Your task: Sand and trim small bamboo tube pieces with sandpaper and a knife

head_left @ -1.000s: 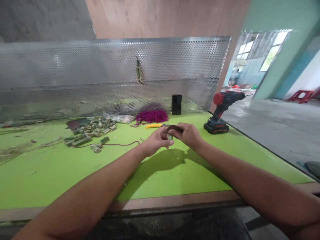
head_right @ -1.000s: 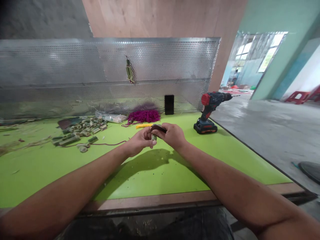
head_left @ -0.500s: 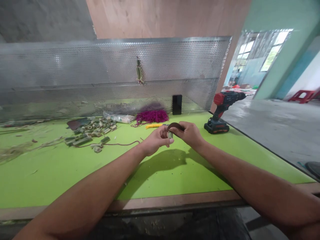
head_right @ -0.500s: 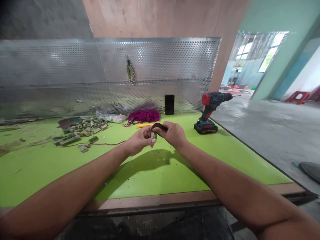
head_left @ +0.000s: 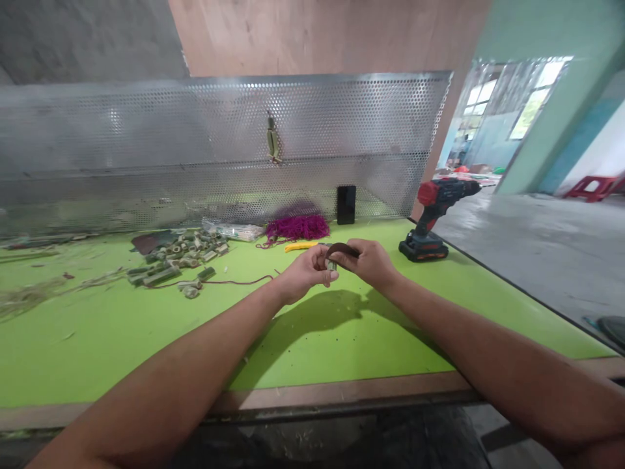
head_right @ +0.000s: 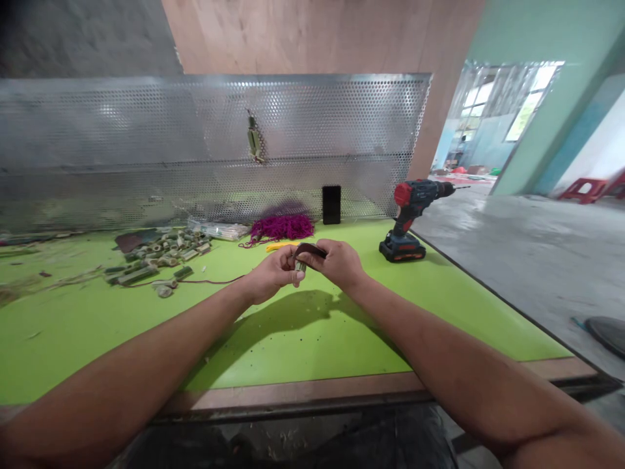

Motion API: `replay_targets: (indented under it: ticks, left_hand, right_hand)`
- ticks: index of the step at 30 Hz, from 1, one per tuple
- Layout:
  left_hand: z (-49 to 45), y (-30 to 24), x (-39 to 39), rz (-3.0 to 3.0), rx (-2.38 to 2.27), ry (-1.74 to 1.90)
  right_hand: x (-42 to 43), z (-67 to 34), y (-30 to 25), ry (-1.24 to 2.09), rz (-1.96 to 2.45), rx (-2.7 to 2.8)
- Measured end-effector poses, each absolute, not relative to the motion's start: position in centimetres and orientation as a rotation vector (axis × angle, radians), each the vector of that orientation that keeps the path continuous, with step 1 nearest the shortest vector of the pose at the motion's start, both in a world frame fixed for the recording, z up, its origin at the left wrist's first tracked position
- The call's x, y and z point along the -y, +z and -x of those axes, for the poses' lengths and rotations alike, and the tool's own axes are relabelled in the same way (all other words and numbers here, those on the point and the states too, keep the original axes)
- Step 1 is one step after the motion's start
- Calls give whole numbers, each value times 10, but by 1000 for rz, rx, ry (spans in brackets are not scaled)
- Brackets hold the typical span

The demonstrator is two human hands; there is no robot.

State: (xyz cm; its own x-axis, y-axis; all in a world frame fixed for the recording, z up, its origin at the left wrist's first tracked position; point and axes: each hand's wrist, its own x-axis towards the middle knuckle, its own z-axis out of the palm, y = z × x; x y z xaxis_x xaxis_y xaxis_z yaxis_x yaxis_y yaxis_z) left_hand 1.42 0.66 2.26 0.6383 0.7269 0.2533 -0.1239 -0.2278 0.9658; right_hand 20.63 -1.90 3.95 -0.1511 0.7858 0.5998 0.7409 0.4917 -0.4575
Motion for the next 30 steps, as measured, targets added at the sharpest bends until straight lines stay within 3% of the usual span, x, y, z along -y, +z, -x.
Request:
replay_targets:
  ticks: [17, 25, 30]
  left_hand:
    - [-14, 32, 0, -1574, -414, 805]
    - [-10, 33, 2, -1526, -384, 837]
    - [-11, 33, 3, -1597, -418, 832]
  right_hand:
    - [14, -216, 43, 78, 1254, 1733]
    - [22, -205, 43, 398, 1086, 1692]
    - [21, -203, 38, 303, 1213, 1734]
